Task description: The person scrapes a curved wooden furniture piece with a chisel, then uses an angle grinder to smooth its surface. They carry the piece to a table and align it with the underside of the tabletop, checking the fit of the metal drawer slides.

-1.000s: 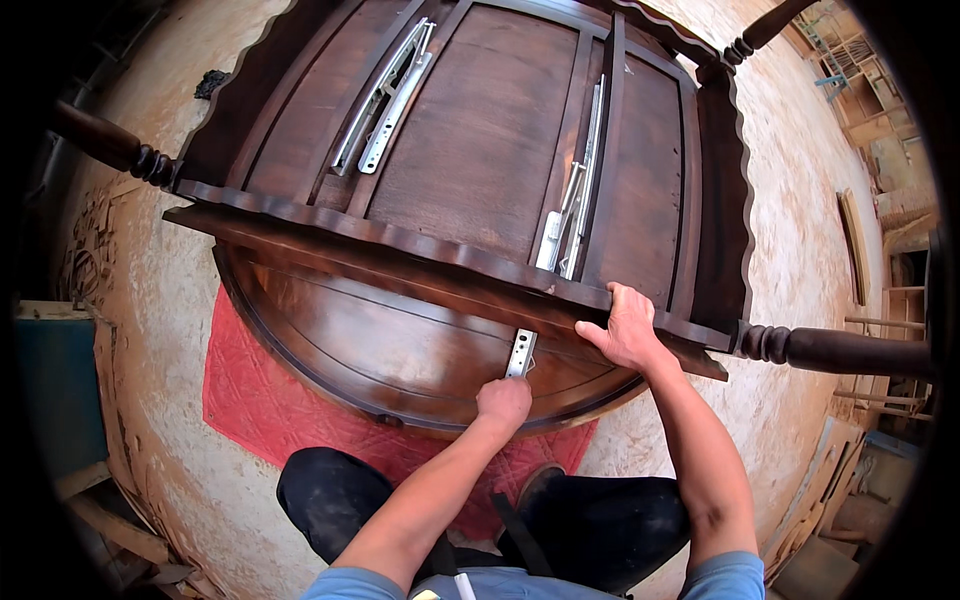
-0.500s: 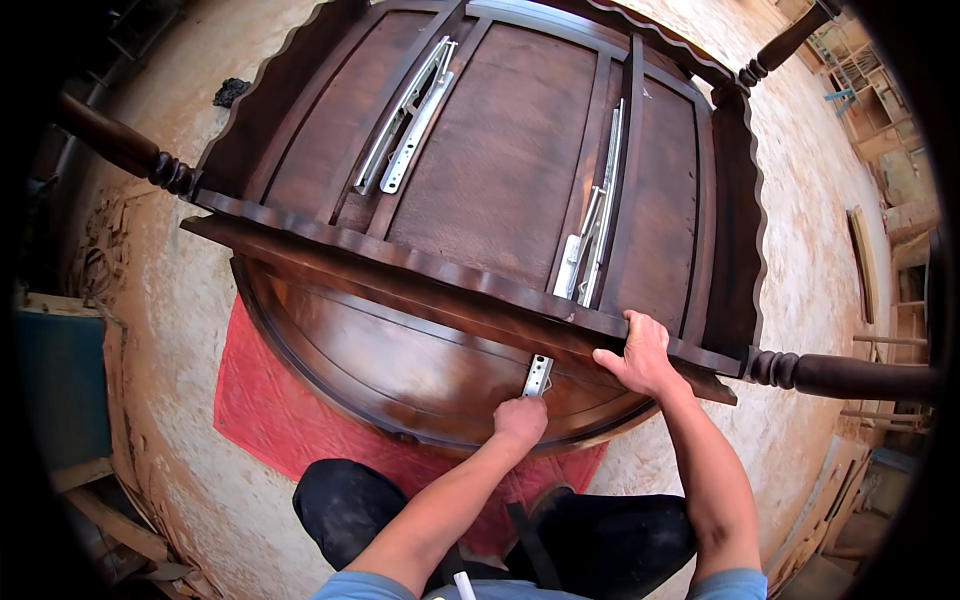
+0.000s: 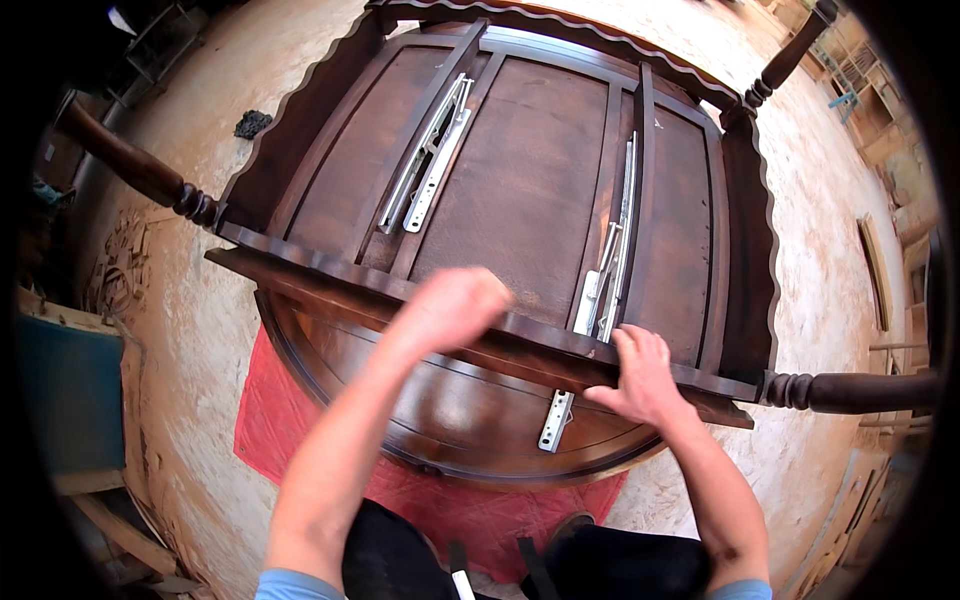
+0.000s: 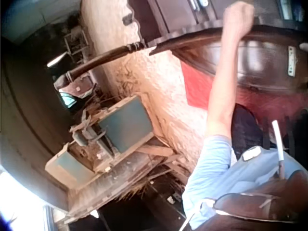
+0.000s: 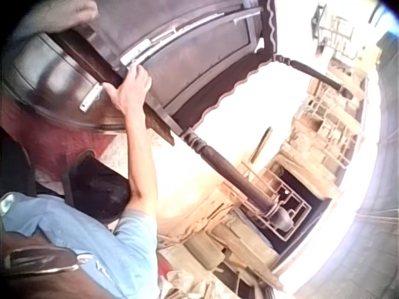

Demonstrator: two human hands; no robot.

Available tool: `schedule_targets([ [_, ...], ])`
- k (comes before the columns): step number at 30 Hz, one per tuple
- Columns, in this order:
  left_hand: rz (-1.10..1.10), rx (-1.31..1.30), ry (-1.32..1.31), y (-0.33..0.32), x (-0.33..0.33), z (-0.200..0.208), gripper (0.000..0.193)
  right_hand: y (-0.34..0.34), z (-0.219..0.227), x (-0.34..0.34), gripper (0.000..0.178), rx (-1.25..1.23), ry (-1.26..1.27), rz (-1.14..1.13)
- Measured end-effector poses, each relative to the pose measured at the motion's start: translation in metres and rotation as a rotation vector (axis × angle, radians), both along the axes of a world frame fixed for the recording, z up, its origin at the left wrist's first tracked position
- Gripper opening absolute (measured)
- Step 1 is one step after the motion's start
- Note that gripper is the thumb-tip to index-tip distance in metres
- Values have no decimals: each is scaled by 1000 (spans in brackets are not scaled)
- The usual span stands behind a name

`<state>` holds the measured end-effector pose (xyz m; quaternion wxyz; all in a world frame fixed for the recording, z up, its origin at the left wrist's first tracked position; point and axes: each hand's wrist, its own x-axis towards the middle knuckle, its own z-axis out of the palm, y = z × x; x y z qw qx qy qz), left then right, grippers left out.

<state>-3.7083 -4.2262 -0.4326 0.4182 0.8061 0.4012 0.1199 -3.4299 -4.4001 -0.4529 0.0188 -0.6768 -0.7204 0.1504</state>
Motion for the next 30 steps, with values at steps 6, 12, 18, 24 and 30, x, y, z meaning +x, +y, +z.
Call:
schedule_targets([
  [6, 223, 266, 546, 91, -58, -49, 31, 17, -19, -64, 104, 34, -19, 86],
  [12, 26, 181, 761, 139, -46, -103, 34, 19, -28, -66, 102, 32, -25, 6],
  [18, -126, 227, 963, 171, -45, -156, 39, 22, -30, -67, 100, 1, -9, -32],
  [24, -367, 340, 1178, 174, -34, -160, 45, 24, -32, -66, 100, -16, 12, -48],
  [30, -414, 299, 1145, 173, -33, -157, 37, 23, -30, -67, 97, -5, 5, -51],
])
